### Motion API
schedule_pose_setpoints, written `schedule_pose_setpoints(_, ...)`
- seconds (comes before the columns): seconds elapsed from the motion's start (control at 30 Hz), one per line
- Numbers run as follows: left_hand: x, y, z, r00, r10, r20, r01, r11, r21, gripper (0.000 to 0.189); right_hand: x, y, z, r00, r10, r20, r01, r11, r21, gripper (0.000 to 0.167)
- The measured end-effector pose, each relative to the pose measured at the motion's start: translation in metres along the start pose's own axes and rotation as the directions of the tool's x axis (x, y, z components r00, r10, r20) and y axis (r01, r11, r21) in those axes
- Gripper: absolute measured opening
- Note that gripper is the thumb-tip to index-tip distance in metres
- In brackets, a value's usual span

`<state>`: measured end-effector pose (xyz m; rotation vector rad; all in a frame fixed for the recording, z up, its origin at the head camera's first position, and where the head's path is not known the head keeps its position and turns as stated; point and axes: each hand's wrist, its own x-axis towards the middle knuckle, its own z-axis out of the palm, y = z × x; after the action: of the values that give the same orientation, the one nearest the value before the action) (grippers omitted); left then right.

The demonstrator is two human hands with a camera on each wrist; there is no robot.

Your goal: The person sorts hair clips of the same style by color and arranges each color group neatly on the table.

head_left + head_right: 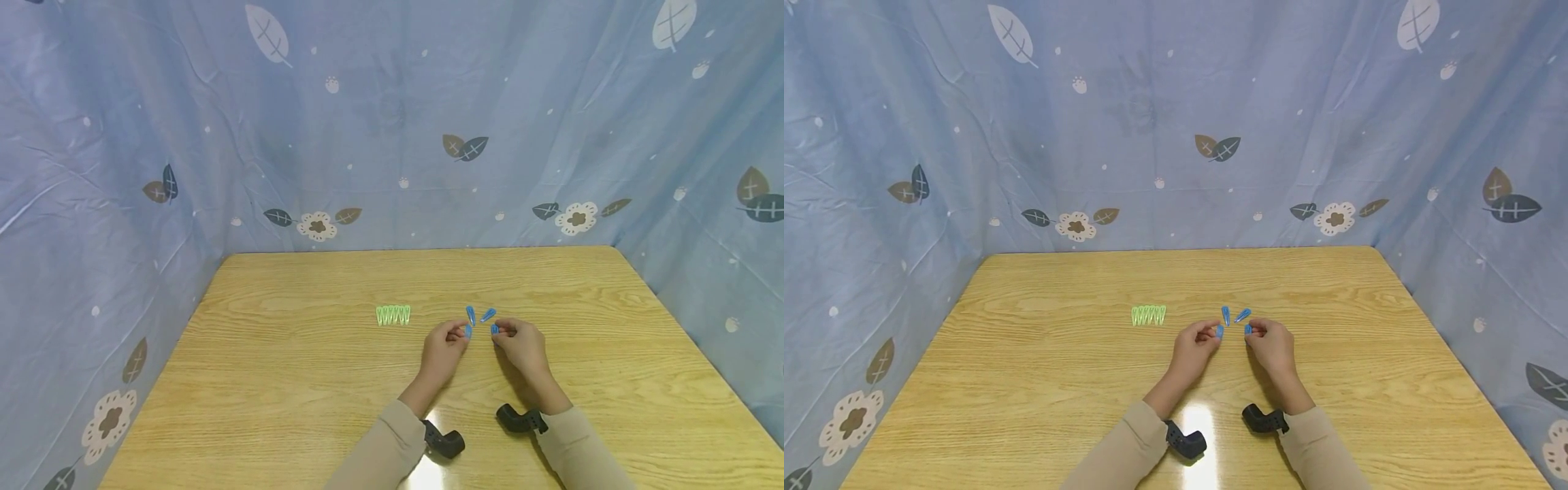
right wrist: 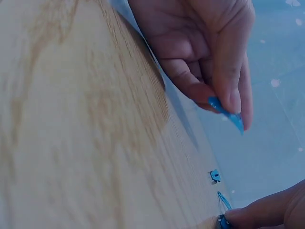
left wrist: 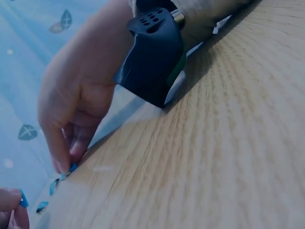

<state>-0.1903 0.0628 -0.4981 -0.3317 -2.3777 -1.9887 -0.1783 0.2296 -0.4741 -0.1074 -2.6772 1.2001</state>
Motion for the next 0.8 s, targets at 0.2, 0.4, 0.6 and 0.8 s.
schedule_pose_setpoints(0.2, 0.0, -0.001, -0.013, 0.999, -0.014, 0.043, 0.017, 0.998, -0.064, 0.028, 0.003, 0.004, 0.001, 0.998, 0.059, 0.035, -0.059, 0.998, 0.009, 0.026)
schedule_pose_setpoints(0.4, -0.001, -0.002, -0.036, 0.998, -0.039, 0.049, 0.04, 0.999, -0.035, 0.026, 0.004, 0.006, 0.0, 0.993, 0.103, 0.051, -0.104, 0.994, 0.023, 0.028)
schedule_pose_setpoints(0.6, -0.003, -0.005, -0.066, 0.998, -0.051, 0.035, 0.052, 0.999, -0.009, 0.026, 0.005, 0.007, 0.001, 0.991, 0.119, 0.055, -0.121, 0.992, 0.027, 0.029)
schedule_pose_setpoints(0.8, -0.003, -0.01, -0.099, 0.999, -0.048, 0.012, 0.047, 0.996, 0.074, 0.024, 0.003, 0.003, -0.001, 0.992, 0.119, 0.053, -0.121, 0.992, 0.039, 0.029)
